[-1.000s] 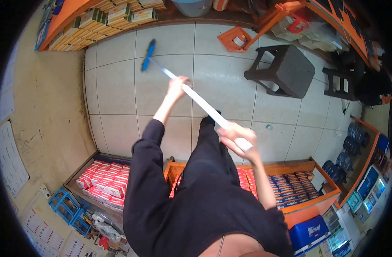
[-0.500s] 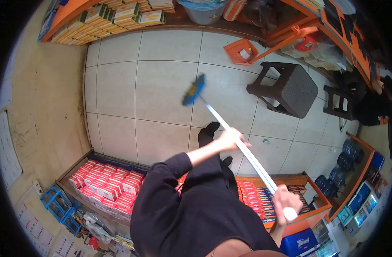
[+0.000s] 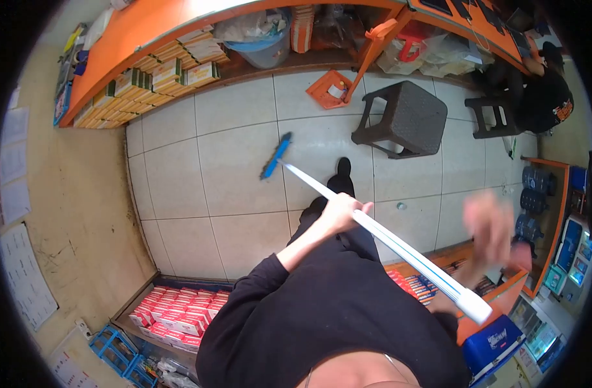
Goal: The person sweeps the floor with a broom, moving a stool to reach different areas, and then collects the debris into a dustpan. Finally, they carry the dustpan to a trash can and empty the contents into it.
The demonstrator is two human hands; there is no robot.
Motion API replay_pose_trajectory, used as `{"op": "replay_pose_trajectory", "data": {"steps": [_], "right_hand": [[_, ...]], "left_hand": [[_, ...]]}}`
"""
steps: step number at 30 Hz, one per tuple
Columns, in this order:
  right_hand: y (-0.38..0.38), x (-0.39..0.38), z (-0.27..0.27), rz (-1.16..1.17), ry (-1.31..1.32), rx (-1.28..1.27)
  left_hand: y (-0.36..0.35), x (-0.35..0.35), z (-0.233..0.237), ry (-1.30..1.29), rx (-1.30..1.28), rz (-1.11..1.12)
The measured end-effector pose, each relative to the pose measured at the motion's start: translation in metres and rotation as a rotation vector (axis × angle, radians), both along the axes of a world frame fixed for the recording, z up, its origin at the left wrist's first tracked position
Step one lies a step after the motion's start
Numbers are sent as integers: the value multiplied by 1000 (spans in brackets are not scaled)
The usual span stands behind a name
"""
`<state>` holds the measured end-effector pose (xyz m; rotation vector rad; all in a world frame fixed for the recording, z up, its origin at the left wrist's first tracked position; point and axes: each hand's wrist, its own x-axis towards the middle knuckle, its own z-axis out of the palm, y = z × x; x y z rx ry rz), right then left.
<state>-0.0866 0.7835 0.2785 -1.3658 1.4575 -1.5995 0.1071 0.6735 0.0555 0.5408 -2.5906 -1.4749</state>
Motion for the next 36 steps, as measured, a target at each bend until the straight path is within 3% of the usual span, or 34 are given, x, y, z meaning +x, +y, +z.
{"op": "replay_pose_trajectory", "data": {"steps": [1, 2, 3, 4, 7, 8, 9, 10, 13, 15, 16, 18, 22, 25, 26, 27, 29, 34, 36], "right_hand": [[-30, -19, -12, -248, 97, 168], [-64, -47, -27, -347, 267, 242], [-100, -75, -49, -456, 705, 320], [-132, -111, -78, -457, 1020, 299], [-214, -182, -149, -371, 1069, 340], [-235, -203, -169, -231, 1182, 447], [-252, -218, -181, -92, 1294, 550], [-260, -223, -186, -56, 1199, 461], [-288, -236, -188, 11, 1114, 343], [-296, -233, -191, 222, 1370, 353], [-301, -226, -197, 239, 1358, 349], [-313, -219, -206, 531, 1169, 328], [-326, -151, -181, 680, 1112, -56], [-356, -103, -148, 785, 1222, -98], [-368, -88, -139, 819, 1192, -93], [-379, -73, -135, 850, 1163, -88], [-407, -44, -137, 867, 1145, -79], [-493, 50, -156, 958, 1106, -34], [-532, 92, -166, 950, 1001, -173]], "left_hand": [[-11, 3, -4, -32, -45, 44], [-24, 5, 0, -41, -98, 81], [-36, 7, 2, -49, -117, 117], [-48, 9, 3, -58, -136, 156], [-79, 18, 17, -188, -291, 255], [-87, 26, 20, -291, -237, 326], [-94, 33, 19, -221, -283, 414], [-99, 41, 22, -158, -329, 495], [-116, 59, 42, -354, -246, 552], [-116, 65, 38, -377, -227, 614], [-116, 70, 36, -386, -204, 646], [-114, 79, 28, -429, -214, 658], [-110, 114, 16, -481, -77, 819], [-114, 142, 21, -467, 81, 1003], [-111, 162, 1, -340, 61, 1052], [-109, 180, -19, -380, 64, 1071], [-125, 187, -3, -467, 189, 1099], [-140, 228, -27, -312, 234, 1135], [-150, 239, -24, -268, 367, 1155]]}}
